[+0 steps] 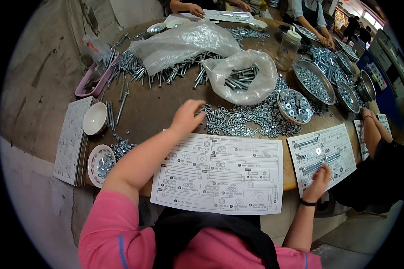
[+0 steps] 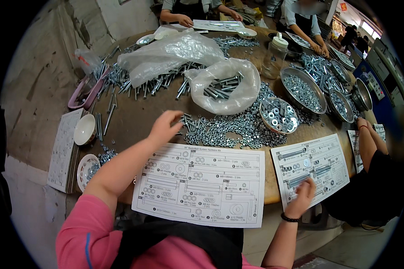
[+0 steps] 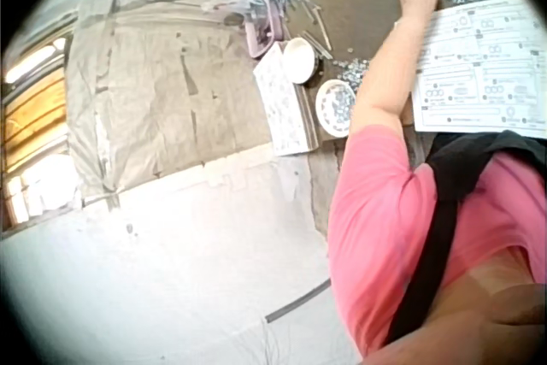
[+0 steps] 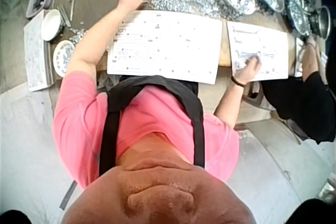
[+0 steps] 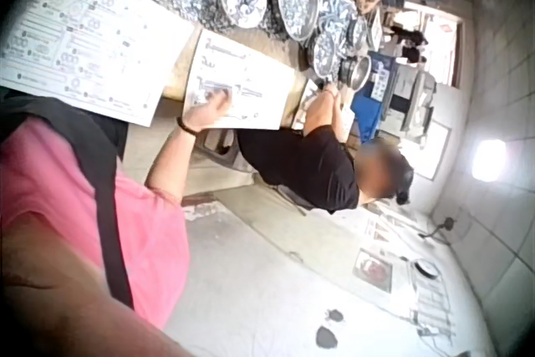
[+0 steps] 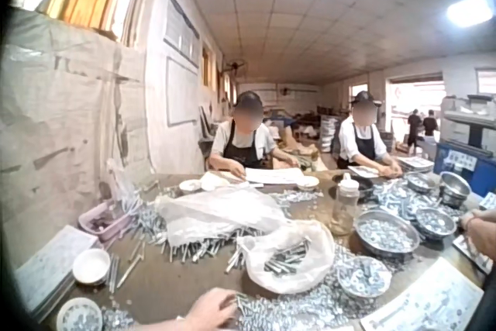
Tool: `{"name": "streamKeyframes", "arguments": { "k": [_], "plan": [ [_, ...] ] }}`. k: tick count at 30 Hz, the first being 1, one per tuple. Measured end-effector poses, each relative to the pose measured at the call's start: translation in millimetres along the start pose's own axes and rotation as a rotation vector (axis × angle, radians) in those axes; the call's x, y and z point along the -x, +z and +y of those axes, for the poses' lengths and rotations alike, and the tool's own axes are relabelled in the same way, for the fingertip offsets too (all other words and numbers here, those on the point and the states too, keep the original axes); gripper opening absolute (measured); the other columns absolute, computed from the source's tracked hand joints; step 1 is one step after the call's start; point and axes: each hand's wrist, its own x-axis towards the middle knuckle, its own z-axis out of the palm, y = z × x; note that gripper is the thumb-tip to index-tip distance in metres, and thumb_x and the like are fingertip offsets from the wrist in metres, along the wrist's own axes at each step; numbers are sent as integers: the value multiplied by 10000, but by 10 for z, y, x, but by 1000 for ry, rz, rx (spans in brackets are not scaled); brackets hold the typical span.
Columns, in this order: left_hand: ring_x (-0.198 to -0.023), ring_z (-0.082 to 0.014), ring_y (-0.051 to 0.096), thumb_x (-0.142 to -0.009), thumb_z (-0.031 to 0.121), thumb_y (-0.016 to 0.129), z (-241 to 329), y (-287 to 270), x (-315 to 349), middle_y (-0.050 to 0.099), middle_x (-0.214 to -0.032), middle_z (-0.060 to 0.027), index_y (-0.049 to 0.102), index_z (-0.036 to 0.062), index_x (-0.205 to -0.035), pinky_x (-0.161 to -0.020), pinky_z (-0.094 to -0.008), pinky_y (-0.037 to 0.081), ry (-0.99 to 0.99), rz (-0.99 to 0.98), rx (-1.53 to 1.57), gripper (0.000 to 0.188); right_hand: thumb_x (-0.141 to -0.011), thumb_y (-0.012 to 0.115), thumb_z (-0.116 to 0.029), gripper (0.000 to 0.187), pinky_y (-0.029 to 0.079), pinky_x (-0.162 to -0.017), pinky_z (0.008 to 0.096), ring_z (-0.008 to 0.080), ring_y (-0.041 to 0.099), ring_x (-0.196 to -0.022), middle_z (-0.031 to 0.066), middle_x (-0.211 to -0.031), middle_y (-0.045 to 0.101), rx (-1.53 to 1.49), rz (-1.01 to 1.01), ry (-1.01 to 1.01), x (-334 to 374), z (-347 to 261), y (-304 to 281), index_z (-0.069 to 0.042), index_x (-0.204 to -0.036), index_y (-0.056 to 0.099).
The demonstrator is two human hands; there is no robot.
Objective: The person sorts bolts, nuts, and washers from a large pile on a table, placing them into designated slots on a printed instruction sheet. They repeatedly pick up fasteners, match them to the diagram, and arrange them in order.
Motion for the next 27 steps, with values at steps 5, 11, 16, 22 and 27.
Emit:
{"name": "streamKeyframes", "arguments": {
  "k": [5,11,16,22,27],
  "plan": [
    [-939,-272,567,-769,282,638,-449,52,-684,572,-999,-119,571,57,-1077,-810,-372,450,-228,38,-307,388,-838,531,-95,185,472,-707,305,220,604,-784,112,-870,628,329,-879,-255,339,-153,1142,-5,-983,604],
    [-1058,-272,503,-753,487,617,-446,169,-1164,548,-1069,-103,578,84,-1045,-874,-426,384,-445,16,-646,499,-837,557,-217,193,482,-696,343,275,602,-802,101,-872,633,495,-1168,-296,496,-62,1613,-75,-943,633],
    [-1064,-256,503,-741,533,612,-595,308,-1412,551,-1067,-92,582,84,-1039,-877,-424,371,-468,-36,-699,540,-822,579,-231,183,480,-665,350,273,601,-756,93,-817,628,481,-1159,-309,514,-25,1614,-89,-920,640],
    [-1061,-260,544,-799,332,575,-719,310,-1511,575,-1115,-98,585,86,-1069,-899,-429,361,-456,-229,-766,365,-813,589,-220,167,475,-624,346,257,598,-722,81,-781,618,534,-1167,-311,505,-84,1622,-93,-907,641],
    [-995,-270,581,-818,222,510,-682,100,-1300,612,-1037,-101,601,78,-1014,-880,-432,381,-412,-359,-900,260,-811,591,-215,161,478,-624,338,249,599,-717,77,-783,620,502,-1121,-331,521,-68,1631,-93,-903,642]
  ]
}}
